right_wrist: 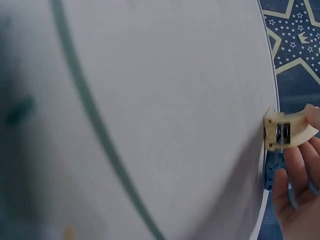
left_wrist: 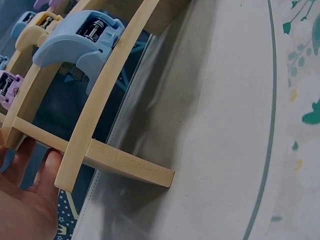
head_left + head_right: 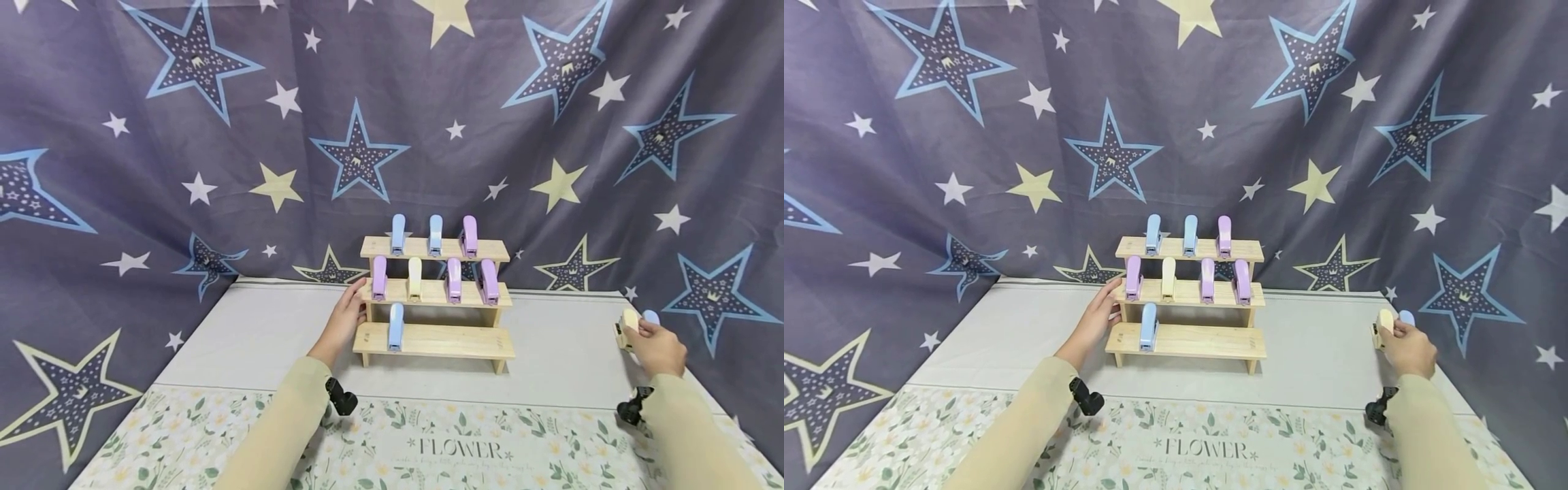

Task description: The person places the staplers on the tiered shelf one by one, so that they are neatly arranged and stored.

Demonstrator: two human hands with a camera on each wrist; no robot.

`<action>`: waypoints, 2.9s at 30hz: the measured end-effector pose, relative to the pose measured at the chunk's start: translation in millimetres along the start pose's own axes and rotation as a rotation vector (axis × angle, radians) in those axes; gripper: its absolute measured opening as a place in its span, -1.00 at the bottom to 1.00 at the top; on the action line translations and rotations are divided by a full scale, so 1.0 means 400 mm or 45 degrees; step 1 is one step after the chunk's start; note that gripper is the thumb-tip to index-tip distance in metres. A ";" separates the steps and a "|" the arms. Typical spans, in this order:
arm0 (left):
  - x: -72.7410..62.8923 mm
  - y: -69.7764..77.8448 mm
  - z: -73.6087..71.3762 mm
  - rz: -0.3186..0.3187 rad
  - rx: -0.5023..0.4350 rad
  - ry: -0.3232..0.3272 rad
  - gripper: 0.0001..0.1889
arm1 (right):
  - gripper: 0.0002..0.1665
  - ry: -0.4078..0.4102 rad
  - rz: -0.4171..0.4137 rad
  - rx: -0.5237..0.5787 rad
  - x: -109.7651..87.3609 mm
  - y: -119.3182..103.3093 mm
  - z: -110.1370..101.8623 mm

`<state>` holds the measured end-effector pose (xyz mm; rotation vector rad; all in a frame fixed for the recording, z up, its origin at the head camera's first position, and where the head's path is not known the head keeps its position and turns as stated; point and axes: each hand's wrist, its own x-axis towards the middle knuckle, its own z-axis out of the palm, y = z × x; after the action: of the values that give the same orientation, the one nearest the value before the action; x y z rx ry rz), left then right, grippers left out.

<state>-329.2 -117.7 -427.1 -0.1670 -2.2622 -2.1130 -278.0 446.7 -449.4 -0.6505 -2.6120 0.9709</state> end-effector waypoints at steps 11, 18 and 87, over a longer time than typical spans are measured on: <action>0.004 -0.002 0.001 0.011 0.007 0.004 -0.51 | -0.13 -0.122 0.054 0.014 0.007 0.007 -0.008; 0.004 -0.003 0.000 0.005 0.002 -0.002 -0.51 | -0.13 -0.182 0.064 0.007 0.000 -0.011 -0.013; 0.001 0.006 0.001 -0.012 0.048 -0.004 -0.51 | -0.56 -0.729 -0.631 0.376 -0.339 -0.556 0.322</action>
<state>-329.2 -117.2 -424.6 -0.1587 -2.3070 -2.0745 -283.1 159.3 -408.8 0.3943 -2.7674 1.4777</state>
